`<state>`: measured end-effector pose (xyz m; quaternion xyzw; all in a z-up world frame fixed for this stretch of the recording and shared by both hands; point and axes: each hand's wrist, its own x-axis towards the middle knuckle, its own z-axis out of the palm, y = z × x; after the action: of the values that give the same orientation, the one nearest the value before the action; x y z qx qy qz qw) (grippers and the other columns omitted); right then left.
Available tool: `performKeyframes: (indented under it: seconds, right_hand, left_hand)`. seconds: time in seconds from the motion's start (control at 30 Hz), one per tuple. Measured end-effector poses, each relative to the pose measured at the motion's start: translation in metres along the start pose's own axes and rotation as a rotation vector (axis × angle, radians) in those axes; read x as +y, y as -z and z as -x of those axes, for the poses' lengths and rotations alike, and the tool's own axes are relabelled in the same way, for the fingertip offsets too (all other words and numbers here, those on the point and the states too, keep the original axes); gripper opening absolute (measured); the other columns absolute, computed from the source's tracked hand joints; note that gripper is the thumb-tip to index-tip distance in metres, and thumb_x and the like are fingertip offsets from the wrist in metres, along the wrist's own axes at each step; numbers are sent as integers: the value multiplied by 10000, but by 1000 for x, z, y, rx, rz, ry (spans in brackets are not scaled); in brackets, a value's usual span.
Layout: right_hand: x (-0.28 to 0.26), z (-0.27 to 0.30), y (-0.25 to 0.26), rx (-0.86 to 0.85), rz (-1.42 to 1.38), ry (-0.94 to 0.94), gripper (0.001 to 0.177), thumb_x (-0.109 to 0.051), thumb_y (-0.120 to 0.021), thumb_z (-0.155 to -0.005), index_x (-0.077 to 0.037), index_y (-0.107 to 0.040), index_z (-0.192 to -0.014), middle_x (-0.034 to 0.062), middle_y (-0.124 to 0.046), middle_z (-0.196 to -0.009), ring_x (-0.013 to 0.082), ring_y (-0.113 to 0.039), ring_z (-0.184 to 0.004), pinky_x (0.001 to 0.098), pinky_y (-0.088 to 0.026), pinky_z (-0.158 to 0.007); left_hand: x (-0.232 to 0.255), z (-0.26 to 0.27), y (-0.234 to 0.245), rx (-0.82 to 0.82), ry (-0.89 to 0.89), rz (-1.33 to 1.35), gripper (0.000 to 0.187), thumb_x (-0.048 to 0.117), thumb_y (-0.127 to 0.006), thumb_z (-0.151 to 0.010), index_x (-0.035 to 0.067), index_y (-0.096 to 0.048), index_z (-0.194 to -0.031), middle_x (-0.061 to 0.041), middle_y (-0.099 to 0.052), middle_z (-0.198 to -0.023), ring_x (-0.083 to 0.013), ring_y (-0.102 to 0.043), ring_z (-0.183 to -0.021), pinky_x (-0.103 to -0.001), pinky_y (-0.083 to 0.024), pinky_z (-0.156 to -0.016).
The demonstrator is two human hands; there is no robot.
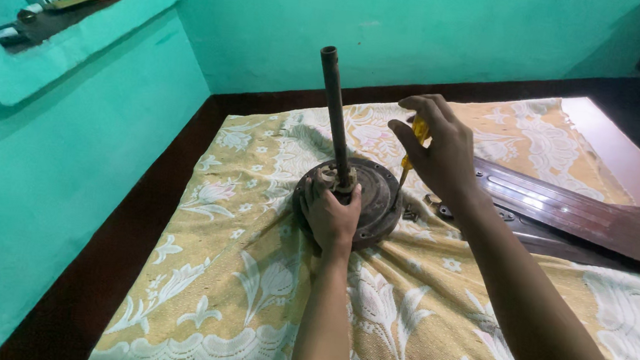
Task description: The person assembles a ceiling fan by inserting a metal rod into the motor housing, tightening screws with a screwdriver, and attaching a fan blade to the motor hub.
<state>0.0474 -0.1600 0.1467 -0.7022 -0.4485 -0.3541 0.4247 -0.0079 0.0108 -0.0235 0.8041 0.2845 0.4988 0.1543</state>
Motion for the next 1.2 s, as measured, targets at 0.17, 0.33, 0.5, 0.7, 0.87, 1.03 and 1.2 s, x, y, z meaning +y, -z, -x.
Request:
performKeyframes:
  seconds: [0.17, 0.33, 0.5, 0.7, 0.87, 1.03, 1.2]
  right_hand:
    - [-7, 0, 1, -137, -278, -44, 444, 18, -531, -943, -25, -599, -1380, 176, -628, -1394, 295, -689, -1112, 387, -559, -920]
    - [-1, -17, -9, -89, -257, -248, 414, -93, -678, -987, -83, -622, -1397, 151, -744, -1211, 249, -756, -1077, 336, -646, -852]
    - [-8, -16, -21, -32, 49, -227, 386, -213, -822, -920, -120, -724, -1282, 124, -784, -1065, 243, -773, -853, 398, -615, -752]
    - [-10, -13, -18, 46, -30, 78, 371, -49, -667, -960, -4, -651, -1328, 194, -713, -1220, 311, -741, -992, 405, -606, -844]
    - [4, -15, -10, -86, -188, -45, 353, -64, -667, -989, -39, -663, -1341, 124, -696, -1288, 259, -752, -1033, 317, -633, -855]
    - [11, -16, -17, -20, 72, -180, 355, -217, -899, -887, -29, -704, -1116, 90, -721, -1092, 219, -771, -875, 356, -600, -697]
    - [16, -5, -17, 241, 139, -20, 320, -173, -853, -973, -2, -639, -1139, 136, -675, -1120, 284, -730, -969, 361, -615, -788]
  left_hand:
    - [0, 4, -2, 12, 1, -3, 875, 488, -834, -768, -18, -512, -1405, -231, -647, -1333, -400, -560, -1322, -531, -405, -1133]
    - [-3, 3, -3, 24, -30, -6, 858, 475, -843, -771, -11, -527, -1404, -233, -650, -1322, -404, -568, -1307, -537, -409, -1110]
    - [-2, 5, -3, 78, -75, 34, 837, 475, -843, -811, -7, -519, -1414, -221, -642, -1346, -412, -563, -1335, -519, -427, -1144]
    - [3, 2, 4, 30, -23, 20, 823, 455, -852, -760, 7, -531, -1371, -221, -648, -1334, -412, -568, -1304, -536, -417, -1106]
    - [3, 0, 6, 23, -21, 37, 836, 444, -849, -762, -9, -529, -1388, -222, -645, -1319, -404, -568, -1301, -536, -412, -1124]
    - [6, -1, 9, 25, -11, 52, 813, 439, -856, -756, -5, -544, -1362, -221, -650, -1319, -404, -568, -1300, -534, -410, -1124]
    - [7, 0, 10, 4, -10, 54, 830, 432, -855, -769, -25, -526, -1379, -222, -653, -1310, -409, -567, -1300, -550, -401, -1118]
